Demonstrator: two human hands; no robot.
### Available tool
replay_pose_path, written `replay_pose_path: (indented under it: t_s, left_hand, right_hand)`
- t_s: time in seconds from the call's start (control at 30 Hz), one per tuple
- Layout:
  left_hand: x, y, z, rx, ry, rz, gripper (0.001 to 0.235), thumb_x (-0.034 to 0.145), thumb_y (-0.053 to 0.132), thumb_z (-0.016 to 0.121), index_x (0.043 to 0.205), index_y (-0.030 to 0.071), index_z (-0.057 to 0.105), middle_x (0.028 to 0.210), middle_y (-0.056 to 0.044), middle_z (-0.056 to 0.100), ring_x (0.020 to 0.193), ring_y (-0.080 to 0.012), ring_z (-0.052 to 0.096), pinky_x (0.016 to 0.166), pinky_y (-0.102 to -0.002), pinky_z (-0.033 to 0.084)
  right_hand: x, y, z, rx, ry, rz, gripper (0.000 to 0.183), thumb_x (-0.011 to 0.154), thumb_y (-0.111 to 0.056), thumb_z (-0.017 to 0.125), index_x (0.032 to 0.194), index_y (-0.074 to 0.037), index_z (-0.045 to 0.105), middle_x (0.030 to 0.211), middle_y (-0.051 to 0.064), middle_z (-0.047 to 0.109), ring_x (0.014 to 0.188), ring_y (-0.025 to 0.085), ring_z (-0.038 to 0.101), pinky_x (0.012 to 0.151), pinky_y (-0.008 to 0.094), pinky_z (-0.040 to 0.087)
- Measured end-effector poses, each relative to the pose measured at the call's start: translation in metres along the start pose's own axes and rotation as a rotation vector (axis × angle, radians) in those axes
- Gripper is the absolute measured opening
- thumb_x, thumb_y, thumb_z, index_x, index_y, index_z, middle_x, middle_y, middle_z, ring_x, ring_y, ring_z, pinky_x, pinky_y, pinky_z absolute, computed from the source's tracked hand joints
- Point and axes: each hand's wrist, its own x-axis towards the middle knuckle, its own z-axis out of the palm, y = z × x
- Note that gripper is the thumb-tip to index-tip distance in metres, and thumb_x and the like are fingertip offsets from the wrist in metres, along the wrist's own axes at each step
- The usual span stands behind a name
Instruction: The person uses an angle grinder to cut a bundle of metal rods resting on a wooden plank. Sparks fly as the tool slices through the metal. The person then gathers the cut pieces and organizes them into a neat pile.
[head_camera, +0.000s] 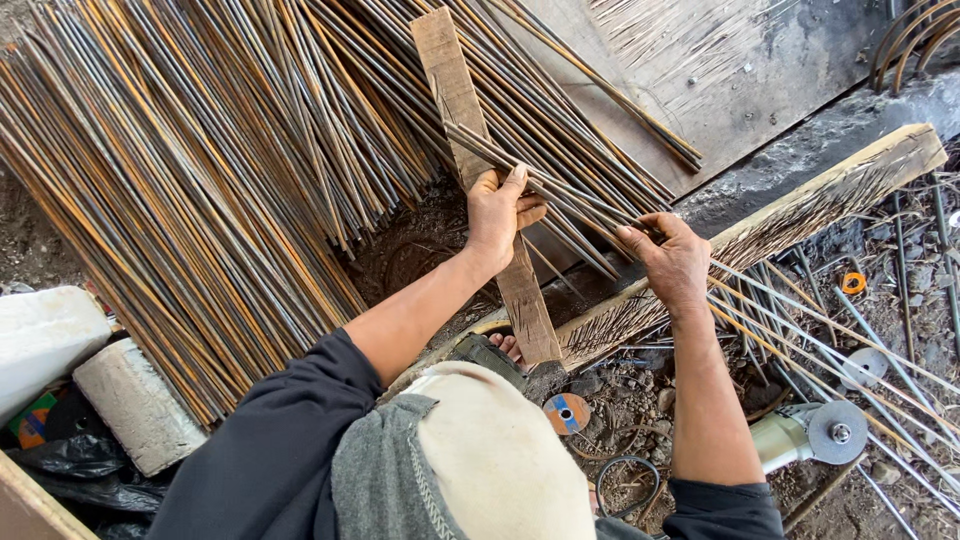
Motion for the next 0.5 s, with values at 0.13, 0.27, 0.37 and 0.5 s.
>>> replay_pose_path:
  t_s: [0.13,0.27,0.37,0.5]
  left_hand:
    - [0.008,-0.002,-0.007,0.053,-0.009,-0.003,0.024,0.090,0.017,0.059,0.103,0.001,0.049,0.094,-0.025,0.063,0.078,-0.0389,0.068,0.063,-0.044,0.060]
    - [0.000,0.003,0.004,0.046,0.034,0.067,0.026,0.090,0.018,0.061,0.107,0.002,0.048,0.096,-0.017,0.064,0.084,-0.0268,0.068,0.072,-0.038,0.059]
    - [-0.007,0.007,0.014,-0.012,0.018,0.082,0.025,0.092,0.016,0.057,0.109,0.002,0.047,0.100,-0.017,0.064,0.089,-0.0264,0.066,0.076,-0.038,0.057]
    - [-0.010,0.007,0.012,-0.070,-0.086,0.128,0.021,0.095,0.014,0.053,0.110,0.002,0.045,0.105,-0.021,0.065,0.096,-0.0309,0.065,0.076,-0.040,0.057]
  right_hand:
    - [-0.004,0.001,0.003,-0.001,0.035,-0.097,0.024,0.078,-0.031,0.082,0.095,-0.017,0.071,0.082,0.009,0.067,0.077,0.028,0.066,0.067,0.034,0.050]
    - [-0.006,0.003,0.001,-0.153,0.091,-0.403,0.021,0.085,-0.027,0.074,0.104,-0.022,0.066,0.086,0.008,0.062,0.073,0.034,0.064,0.067,0.044,0.052]
    - [-0.004,0.022,0.008,-0.425,0.236,-0.640,0.014,0.089,-0.027,0.069,0.102,-0.024,0.065,0.084,0.004,0.058,0.067,0.030,0.063,0.060,0.040,0.052]
    - [0.008,0.045,0.025,-0.639,0.493,-0.917,0.009,0.087,-0.019,0.069,0.096,-0.017,0.066,0.092,0.006,0.061,0.078,0.023,0.064,0.070,0.031,0.054]
